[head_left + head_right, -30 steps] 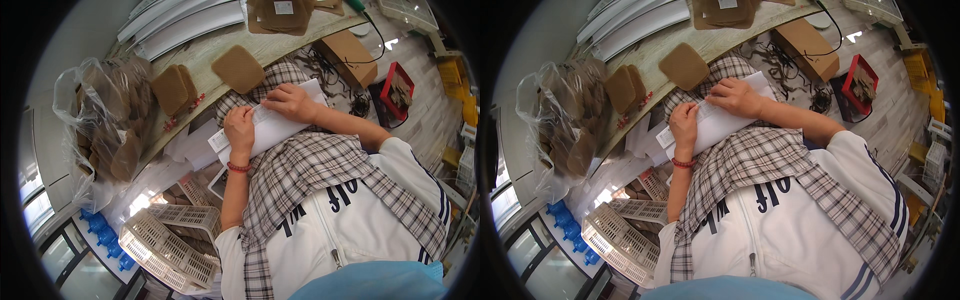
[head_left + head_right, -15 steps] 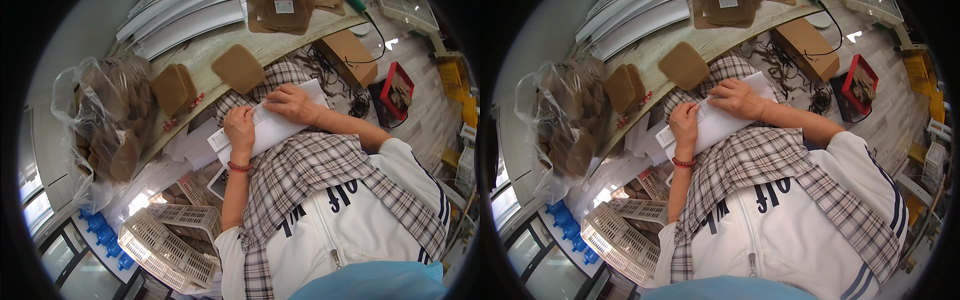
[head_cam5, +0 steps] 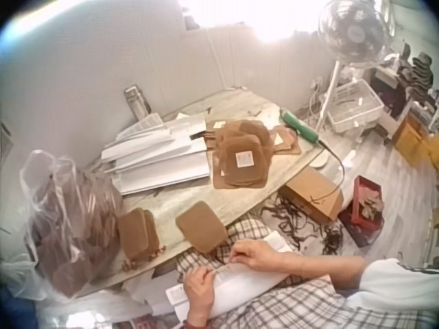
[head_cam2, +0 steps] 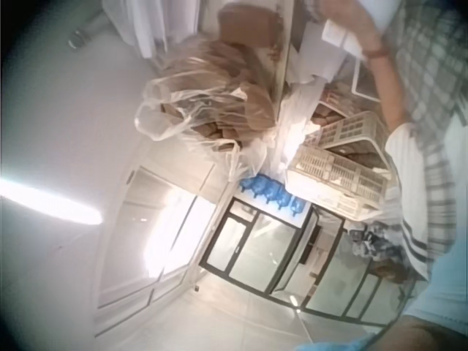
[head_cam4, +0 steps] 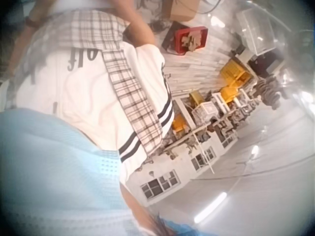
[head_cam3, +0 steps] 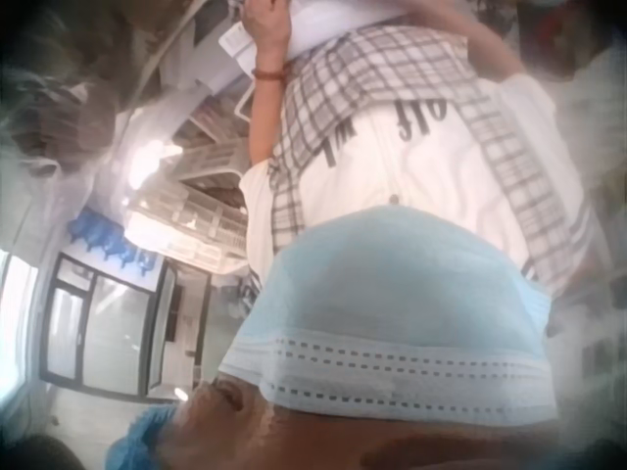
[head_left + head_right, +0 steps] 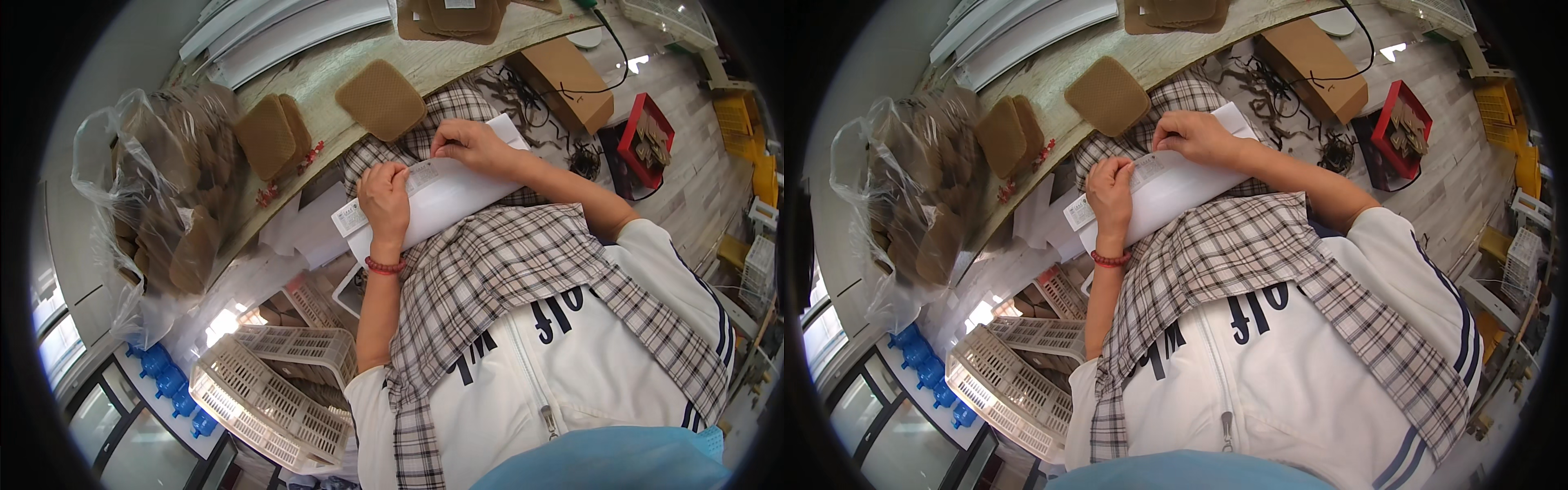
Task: The person repeatedly peels small white labels from a roll and sticks them onto brown square pads on a table. The person handles the pads and labels by hand, placing each labeled pad into a growing stack.
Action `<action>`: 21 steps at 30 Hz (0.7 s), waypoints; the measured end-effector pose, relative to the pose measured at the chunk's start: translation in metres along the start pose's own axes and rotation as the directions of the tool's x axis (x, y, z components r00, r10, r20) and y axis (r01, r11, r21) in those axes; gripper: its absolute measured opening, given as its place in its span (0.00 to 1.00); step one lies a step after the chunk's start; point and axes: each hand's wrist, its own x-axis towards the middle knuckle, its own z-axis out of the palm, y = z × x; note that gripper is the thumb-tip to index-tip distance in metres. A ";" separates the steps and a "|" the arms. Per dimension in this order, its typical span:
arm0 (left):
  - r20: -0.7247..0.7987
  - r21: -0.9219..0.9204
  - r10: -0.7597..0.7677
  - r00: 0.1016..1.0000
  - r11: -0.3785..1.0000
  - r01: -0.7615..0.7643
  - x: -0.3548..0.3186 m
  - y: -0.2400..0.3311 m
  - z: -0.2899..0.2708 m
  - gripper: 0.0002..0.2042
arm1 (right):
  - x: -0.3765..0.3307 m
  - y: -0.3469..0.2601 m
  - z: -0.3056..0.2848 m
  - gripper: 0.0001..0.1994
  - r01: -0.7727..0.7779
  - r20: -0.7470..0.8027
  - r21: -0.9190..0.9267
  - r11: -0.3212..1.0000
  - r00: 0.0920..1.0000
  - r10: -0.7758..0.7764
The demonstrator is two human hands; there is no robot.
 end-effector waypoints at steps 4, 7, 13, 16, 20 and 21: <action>-0.030 -0.034 0.027 0.999 0.999 -0.028 -0.002 0.001 -0.001 0.05 | 0.001 -0.004 0.002 0.07 -0.058 0.052 -0.137 0.989 0.996 0.066; -0.019 -0.014 0.032 0.999 0.999 -0.032 -0.001 0.002 -0.001 0.04 | 0.008 -0.003 -0.002 0.11 -0.095 0.121 -0.159 0.983 0.986 0.115; -0.005 0.001 0.044 0.999 0.999 -0.044 -0.003 0.001 0.000 0.04 | 0.013 -0.013 -0.010 0.10 -0.177 0.243 -0.077 0.981 0.951 0.191; -0.008 0.014 0.064 0.998 0.998 -0.064 -0.003 0.001 0.000 0.04 | 0.013 -0.011 -0.011 0.09 -0.204 0.274 -0.004 0.979 0.941 0.197; -0.003 0.004 0.063 0.998 0.998 -0.063 -0.003 0.000 0.000 0.04 | 0.014 -0.009 -0.011 0.08 -0.221 0.283 0.066 0.973 0.939 0.194; -0.005 0.002 0.065 0.998 0.998 -0.065 -0.003 0.000 0.000 0.04 | 0.013 -0.008 -0.011 0.08 -0.191 0.266 0.068 0.979 0.949 0.166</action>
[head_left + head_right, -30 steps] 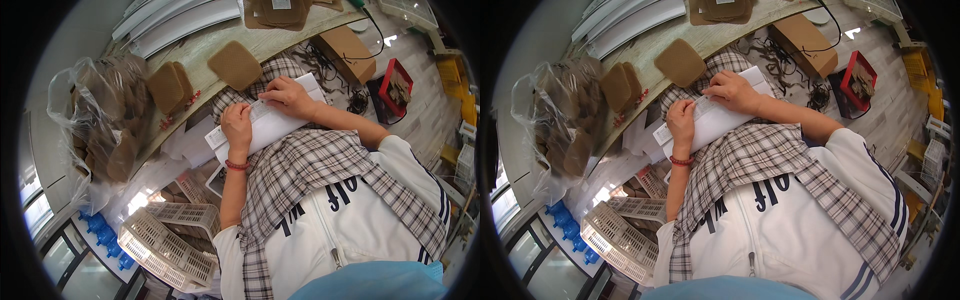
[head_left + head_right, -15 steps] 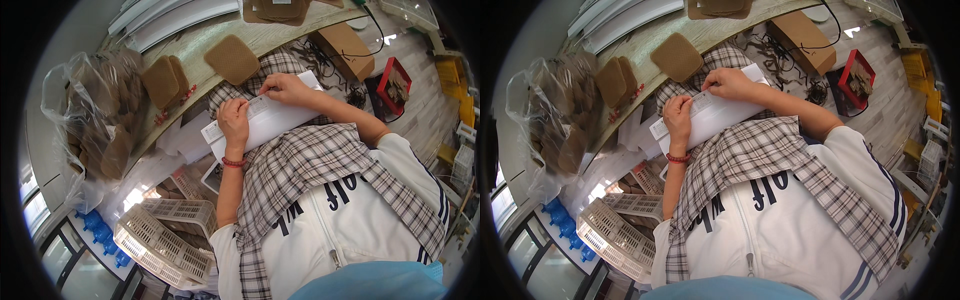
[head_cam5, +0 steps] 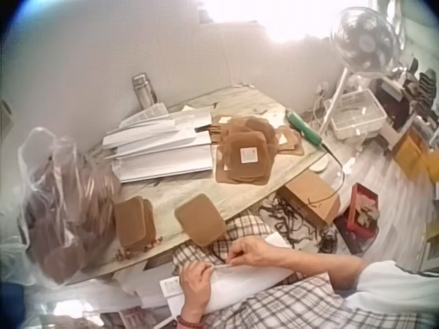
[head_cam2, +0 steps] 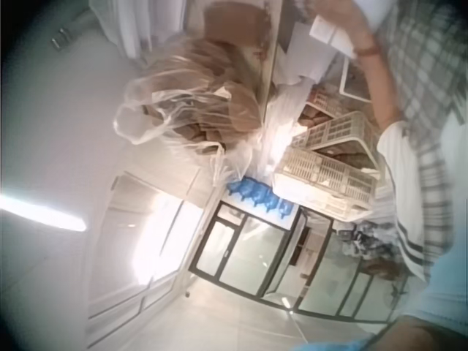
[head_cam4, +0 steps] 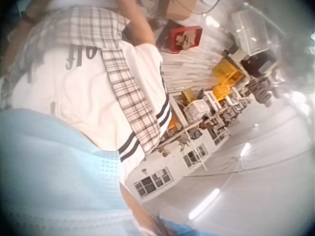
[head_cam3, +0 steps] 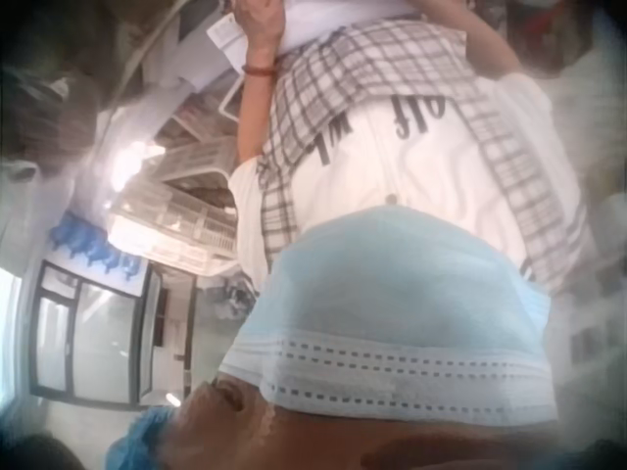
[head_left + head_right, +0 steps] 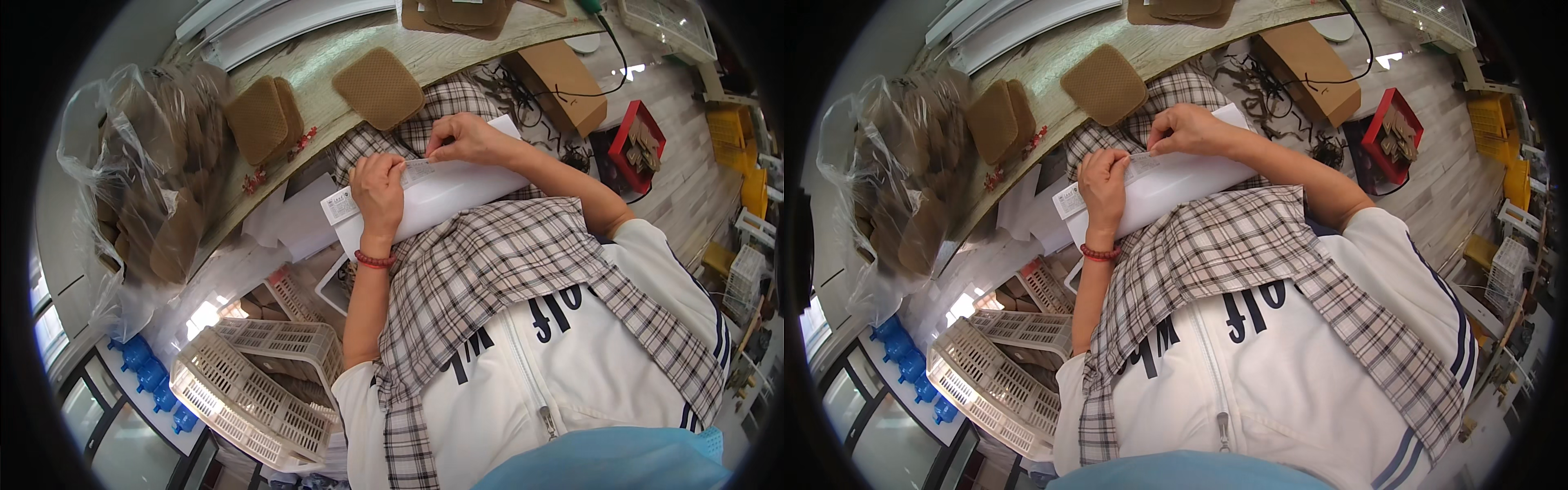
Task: The person repeatedly peels small white labels from a roll and sticks them onto brown square pads on a table. The person handles the pads and labels by hand, placing each labeled pad into a growing stack.
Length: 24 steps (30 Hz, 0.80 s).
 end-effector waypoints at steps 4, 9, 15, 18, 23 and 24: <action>-0.003 -0.009 -0.015 1.000 1.000 0.015 0.001 0.001 0.001 0.05 | -0.003 0.010 0.008 0.09 0.118 -0.124 -0.093 0.989 0.984 -0.129; -0.012 0.008 -0.030 0.999 1.000 0.030 0.002 -0.002 0.002 0.05 | -0.008 0.015 0.024 0.09 0.263 -0.294 -0.449 0.854 0.859 -0.419; -0.019 0.019 -0.043 0.999 0.999 0.043 0.002 -0.005 0.005 0.05 | -0.014 0.004 0.037 0.07 0.273 -0.287 -0.757 0.593 0.677 -0.678; -0.020 0.017 -0.050 0.999 0.999 0.050 0.003 -0.005 0.005 0.05 | -0.016 0.002 0.039 0.08 0.256 -0.269 -0.808 0.530 0.641 -0.719; -0.018 0.029 -0.051 0.999 0.998 0.052 0.004 -0.004 0.005 0.05 | -0.018 0.005 0.040 0.10 0.260 -0.273 -0.816 0.516 0.613 -0.741; -0.021 0.031 -0.050 0.999 0.998 0.051 0.004 -0.005 0.006 0.05 | -0.019 0.004 0.040 0.10 0.266 -0.258 -0.821 0.506 0.618 -0.743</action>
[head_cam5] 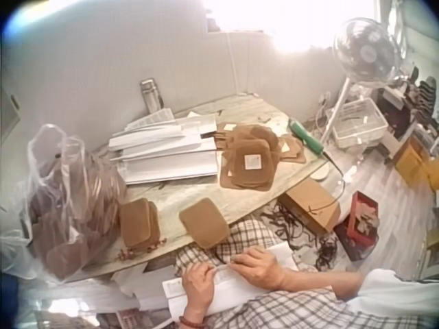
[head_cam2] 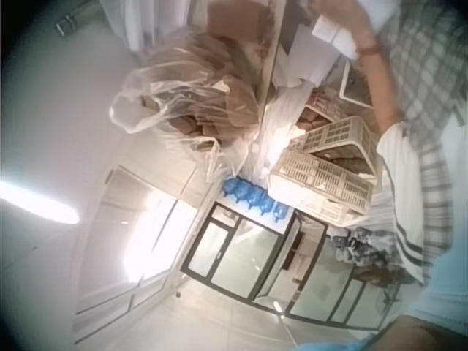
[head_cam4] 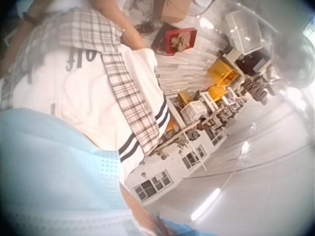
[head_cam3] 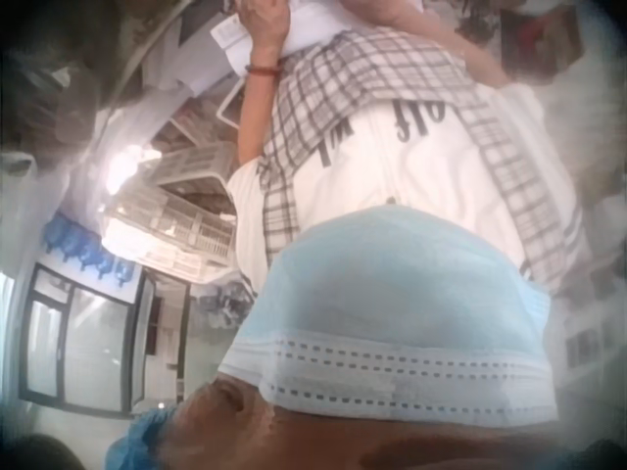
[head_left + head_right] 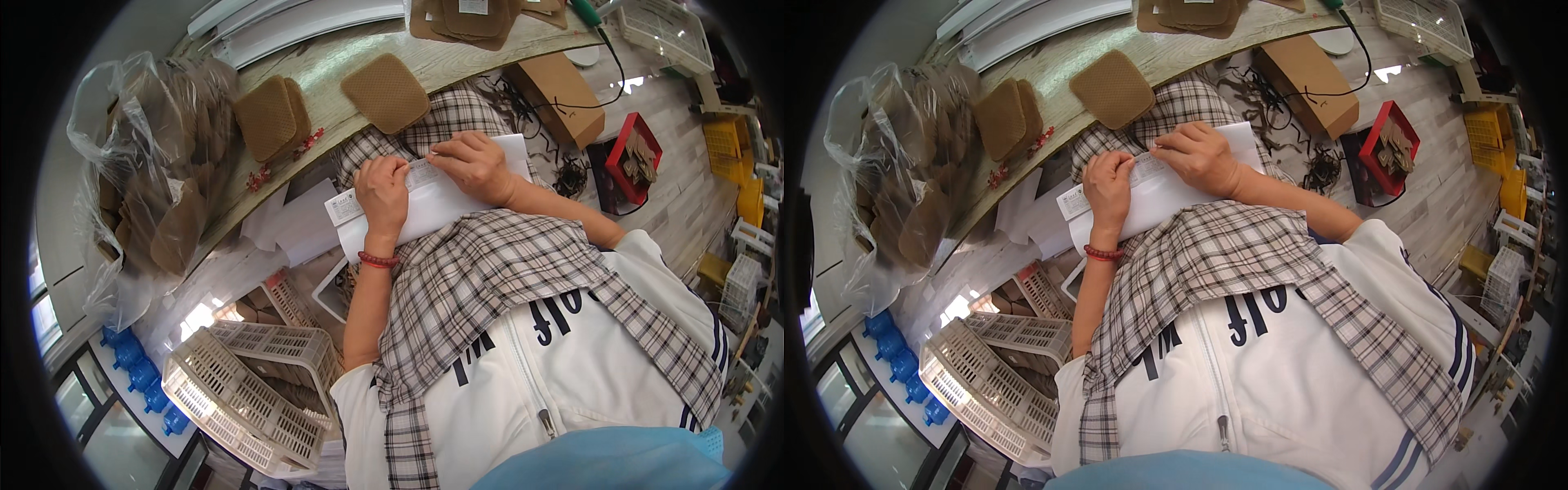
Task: The person repeatedly peels small white labels from a roll and sticks them onto brown square pads on a table. The person handles the pads and labels by hand, placing each labeled pad into a growing stack.
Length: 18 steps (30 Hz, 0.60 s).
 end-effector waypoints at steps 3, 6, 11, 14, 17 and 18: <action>-0.009 0.005 0.006 1.000 1.000 -0.006 0.000 -0.001 0.001 0.05 | 0.000 0.000 -0.003 0.09 0.027 0.024 -0.001 1.000 0.999 -0.027; -0.015 0.006 0.018 1.000 1.000 -0.018 0.001 -0.001 0.002 0.05 | -0.003 0.000 -0.002 0.09 -0.006 0.019 0.031 1.000 1.000 0.005; -0.007 0.018 0.017 1.000 1.000 -0.017 0.002 -0.002 0.001 0.05 | 0.002 -0.004 -0.001 0.09 -0.174 -0.008 0.044 0.984 0.985 0.175; -0.014 0.013 0.024 1.000 1.000 -0.024 0.002 -0.002 0.002 0.05 | -0.002 -0.004 -0.002 0.09 -0.068 0.031 -0.017 0.998 0.997 0.068; -0.014 0.009 0.024 1.000 1.000 -0.024 0.001 -0.002 0.002 0.05 | -0.003 -0.004 0.000 0.09 -0.084 0.015 0.008 0.996 0.996 0.084; -0.012 0.013 0.024 1.000 1.000 -0.024 0.001 -0.001 0.002 0.05 | -0.003 -0.004 0.000 0.09 -0.123 0.016 0.045 0.991 0.992 0.123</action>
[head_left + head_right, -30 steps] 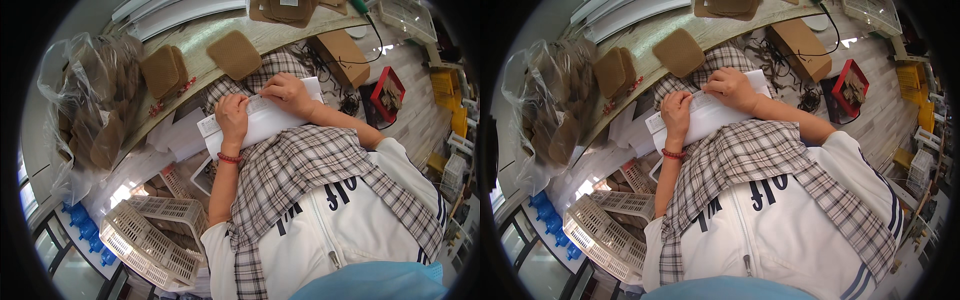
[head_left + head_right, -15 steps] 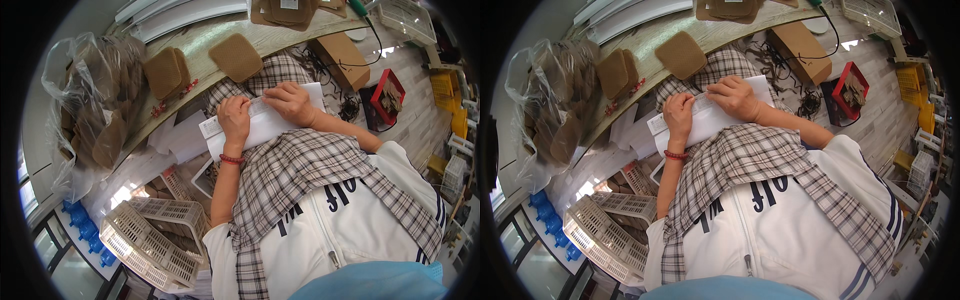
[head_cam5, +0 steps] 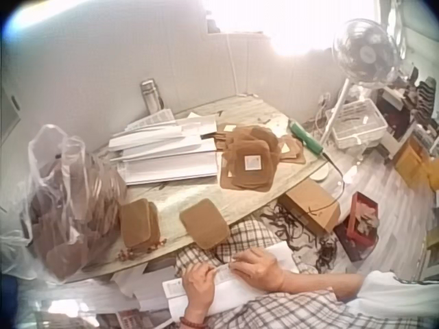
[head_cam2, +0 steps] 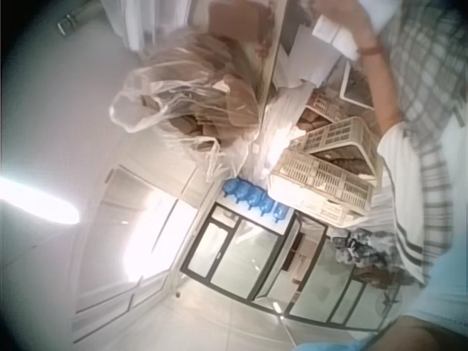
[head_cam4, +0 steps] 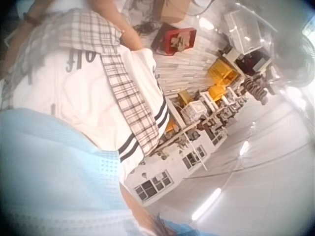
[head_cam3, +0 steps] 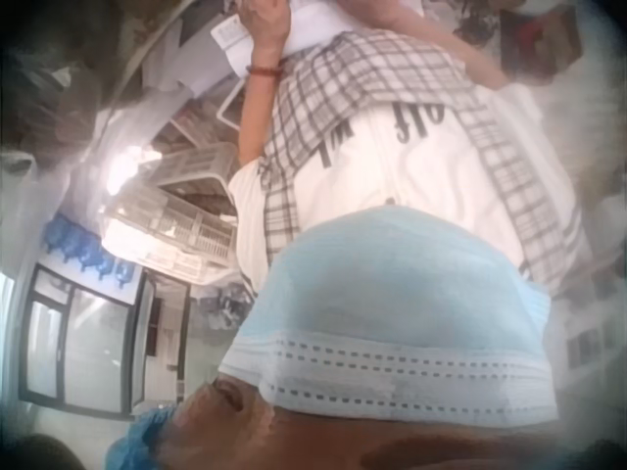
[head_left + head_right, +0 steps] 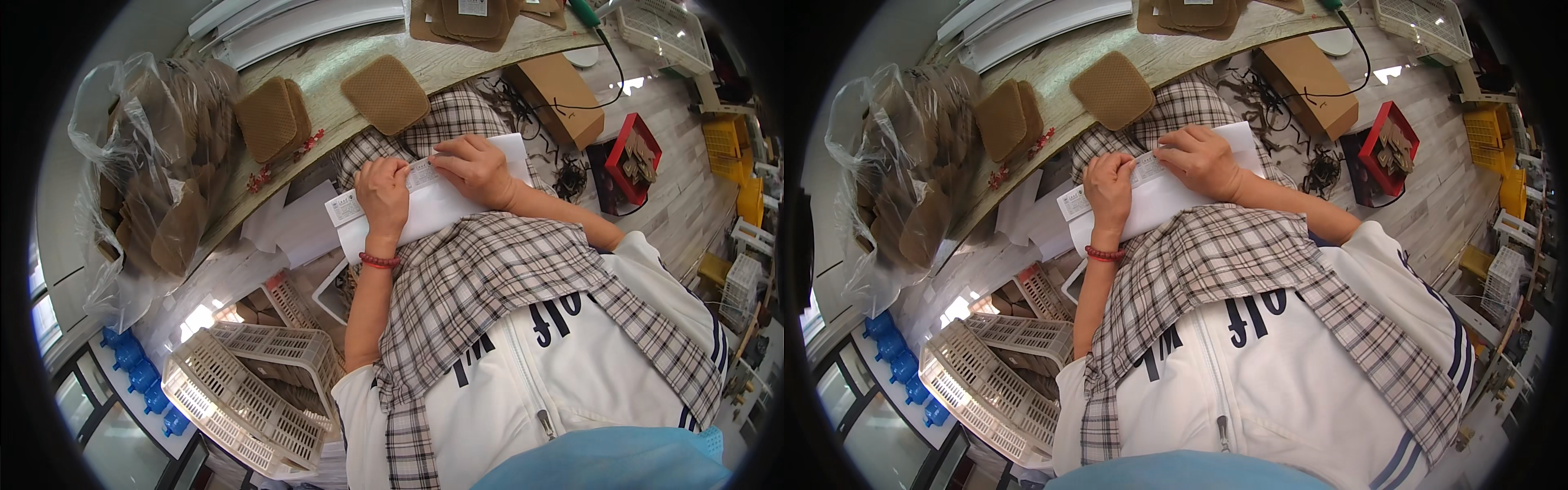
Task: The person repeatedly peels small white labels from a roll and sticks them onto brown square pads on a table. The person handles the pads and labels by hand, placing each labeled pad into a growing stack.
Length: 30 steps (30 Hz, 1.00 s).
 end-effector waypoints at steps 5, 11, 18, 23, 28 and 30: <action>0.010 0.006 -0.002 1.000 1.000 0.002 0.000 0.002 -0.001 0.05 | 0.005 -0.003 0.007 0.08 -0.182 0.020 0.120 0.976 0.983 0.181; 0.022 -0.001 -0.018 1.000 1.000 0.018 -0.001 0.002 -0.002 0.05 | 0.005 -0.004 0.014 0.08 -0.137 -0.045 0.092 0.986 0.989 0.141; 0.097 -0.095 -0.029 0.995 0.995 0.038 -0.001 0.000 -0.012 0.04 | 0.005 -0.005 0.008 0.08 -0.041 -0.036 0.168 0.985 0.998 0.048; 0.206 -0.161 -0.110 0.972 0.976 0.145 0.002 0.000 -0.023 0.05 | -0.002 -0.003 -0.001 0.08 0.067 -0.021 0.278 0.958 0.998 -0.063; 0.197 -0.134 -0.184 0.963 0.968 0.213 0.001 0.011 -0.029 0.05 | -0.013 -0.004 -0.019 0.04 -0.208 0.163 0.619 0.757 0.977 0.136; 0.133 -0.006 -0.120 0.984 0.993 0.122 -0.001 0.016 -0.030 0.05 | 0.004 -0.005 -0.030 0.02 -0.392 0.206 0.820 0.416 0.881 0.426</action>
